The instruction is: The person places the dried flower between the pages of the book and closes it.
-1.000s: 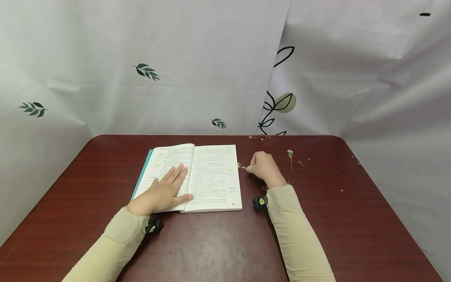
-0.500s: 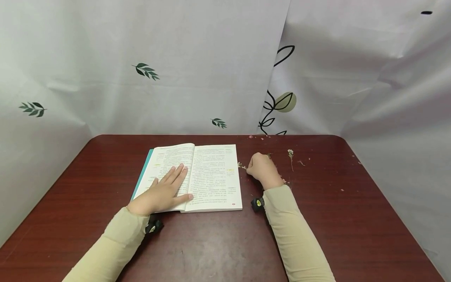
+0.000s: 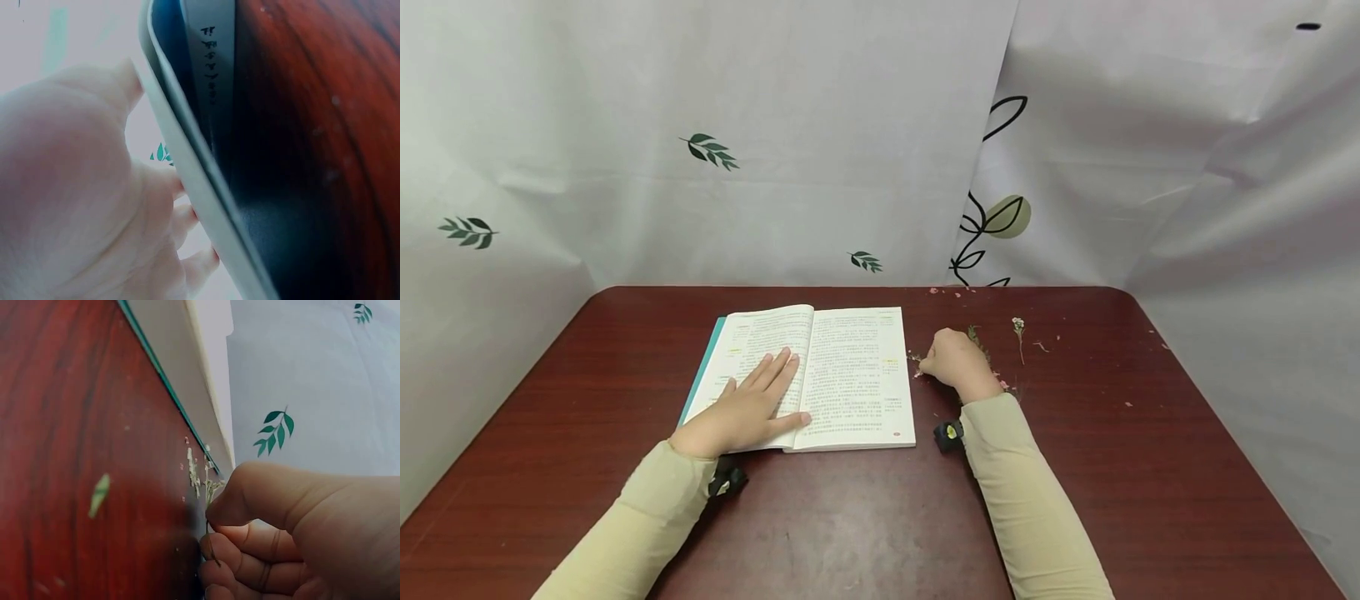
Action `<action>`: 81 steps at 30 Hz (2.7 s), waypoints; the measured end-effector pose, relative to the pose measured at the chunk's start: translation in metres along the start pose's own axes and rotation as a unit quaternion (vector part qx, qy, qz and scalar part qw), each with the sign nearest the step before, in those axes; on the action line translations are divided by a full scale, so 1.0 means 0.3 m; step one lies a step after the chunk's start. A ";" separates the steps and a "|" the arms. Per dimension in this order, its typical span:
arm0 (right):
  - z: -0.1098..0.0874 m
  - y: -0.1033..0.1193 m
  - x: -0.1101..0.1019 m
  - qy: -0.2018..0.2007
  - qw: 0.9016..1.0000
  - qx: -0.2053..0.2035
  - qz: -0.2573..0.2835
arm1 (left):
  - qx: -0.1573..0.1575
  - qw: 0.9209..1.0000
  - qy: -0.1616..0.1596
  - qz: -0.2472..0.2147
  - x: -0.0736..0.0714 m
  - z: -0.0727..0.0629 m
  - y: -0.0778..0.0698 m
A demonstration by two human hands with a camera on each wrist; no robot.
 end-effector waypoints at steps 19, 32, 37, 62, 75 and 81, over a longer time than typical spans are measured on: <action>0.001 -0.010 -0.038 -0.049 0.995 -0.025 0.079 | -0.001 1.000 -0.002 0.000 -0.004 -0.007 -0.003; 0.008 -0.011 -0.045 -0.085 0.968 0.014 0.235 | -0.002 1.000 -0.005 -0.009 0.005 -0.005 0.004; 0.008 0.000 -0.041 -0.099 0.943 0.028 0.317 | -0.002 1.000 -0.004 -0.003 0.007 -0.001 0.004; -0.027 0.163 0.119 -0.125 0.863 0.024 0.490 | 0.011 1.000 0.002 0.004 0.003 -0.002 -0.001; -0.032 0.208 0.218 -0.088 0.861 0.034 0.499 | 0.006 1.000 0.006 -0.001 0.010 -0.004 0.002; -0.026 0.200 0.233 -0.090 0.856 0.038 0.508 | 0.003 1.000 0.008 0.003 0.006 -0.001 0.004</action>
Point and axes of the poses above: each hand's wrist, its own z-axis towards the middle knuckle, its own x-axis out of the palm, y = z × x, the point moved 4 cm from there along z, towards the middle knuckle, and after that the axes turned 9 degrees about z, right-handed, at the moved point
